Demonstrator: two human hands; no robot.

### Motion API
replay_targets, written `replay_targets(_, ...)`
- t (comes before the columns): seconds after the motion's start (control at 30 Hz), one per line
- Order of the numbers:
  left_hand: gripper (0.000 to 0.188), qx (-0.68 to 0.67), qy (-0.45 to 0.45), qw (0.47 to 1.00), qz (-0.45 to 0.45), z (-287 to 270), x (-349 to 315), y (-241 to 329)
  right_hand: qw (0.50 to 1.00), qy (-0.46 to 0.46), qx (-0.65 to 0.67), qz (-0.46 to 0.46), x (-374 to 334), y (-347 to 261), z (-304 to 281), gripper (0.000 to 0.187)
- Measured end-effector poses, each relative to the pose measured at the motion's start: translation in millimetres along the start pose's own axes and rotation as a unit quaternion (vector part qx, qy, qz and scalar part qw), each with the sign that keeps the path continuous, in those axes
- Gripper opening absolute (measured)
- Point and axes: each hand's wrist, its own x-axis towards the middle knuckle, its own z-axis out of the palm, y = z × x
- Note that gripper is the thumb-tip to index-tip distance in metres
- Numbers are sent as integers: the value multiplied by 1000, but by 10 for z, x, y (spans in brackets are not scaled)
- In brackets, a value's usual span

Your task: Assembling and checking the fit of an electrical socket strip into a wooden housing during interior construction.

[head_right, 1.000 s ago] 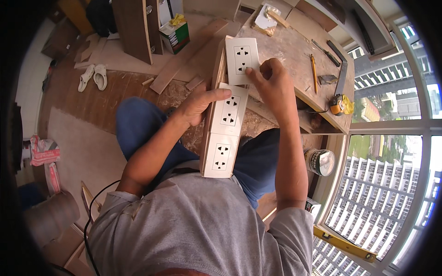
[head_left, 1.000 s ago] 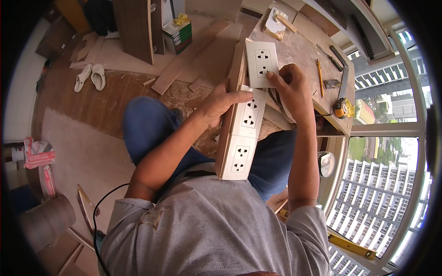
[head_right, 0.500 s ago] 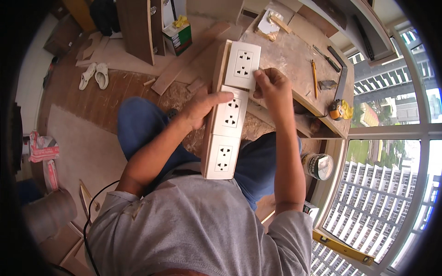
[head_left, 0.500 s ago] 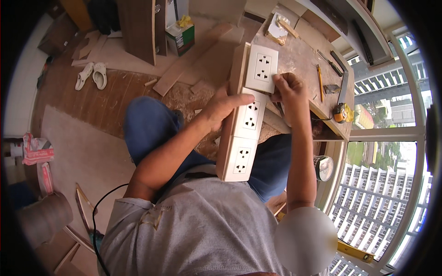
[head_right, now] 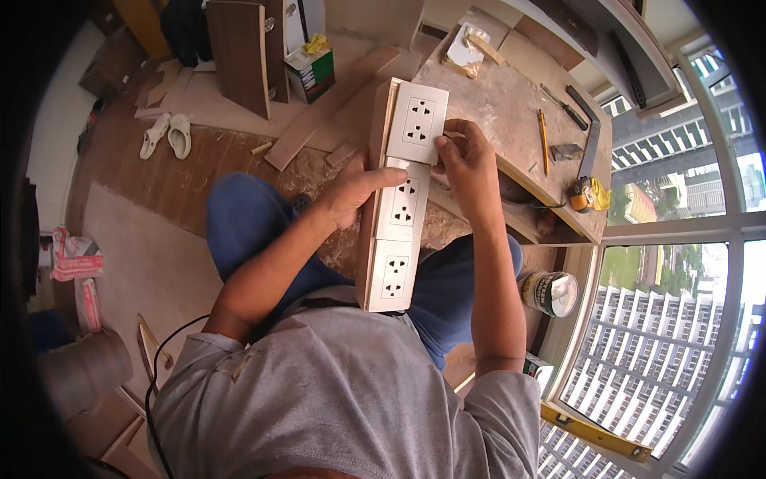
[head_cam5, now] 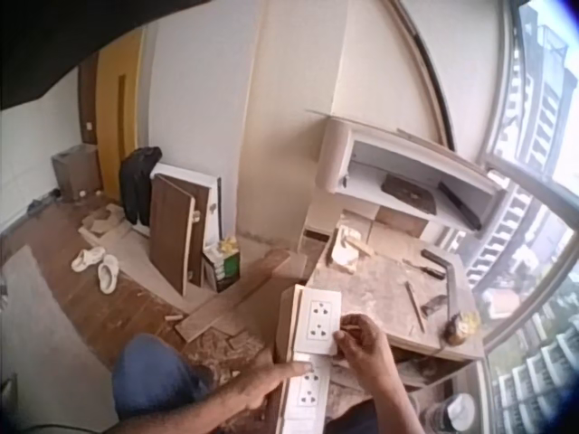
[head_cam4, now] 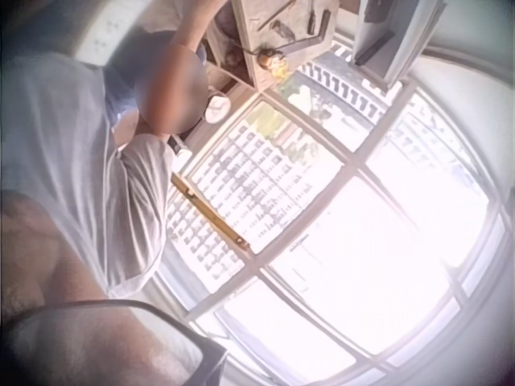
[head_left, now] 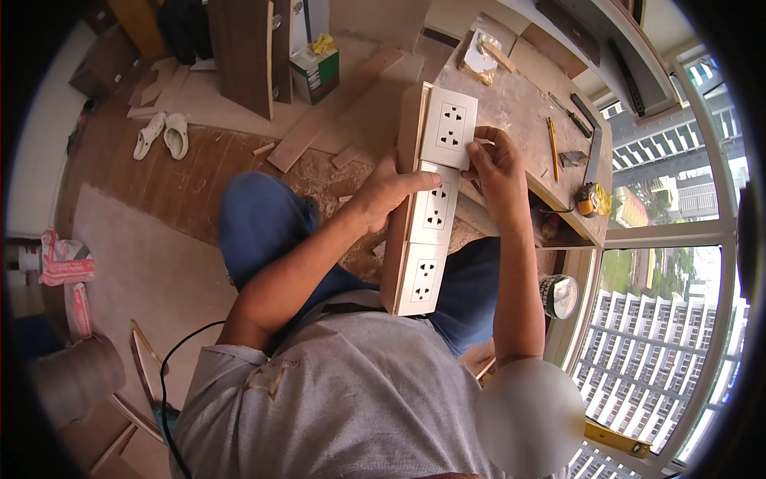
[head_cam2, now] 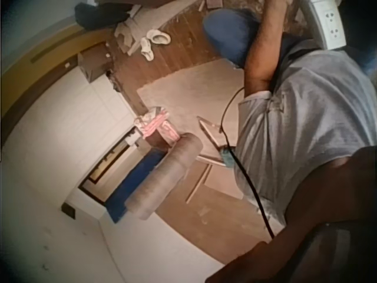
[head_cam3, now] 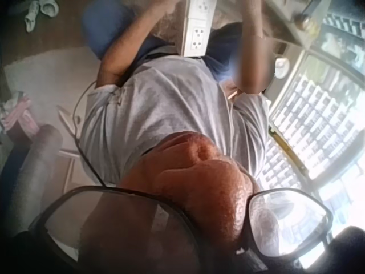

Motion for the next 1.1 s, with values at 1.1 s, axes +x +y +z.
replay_targets(1.1,55,-28,-27,999,-38,-20,40,-17,974,-133,-176,-45,508,-180,-4,72)
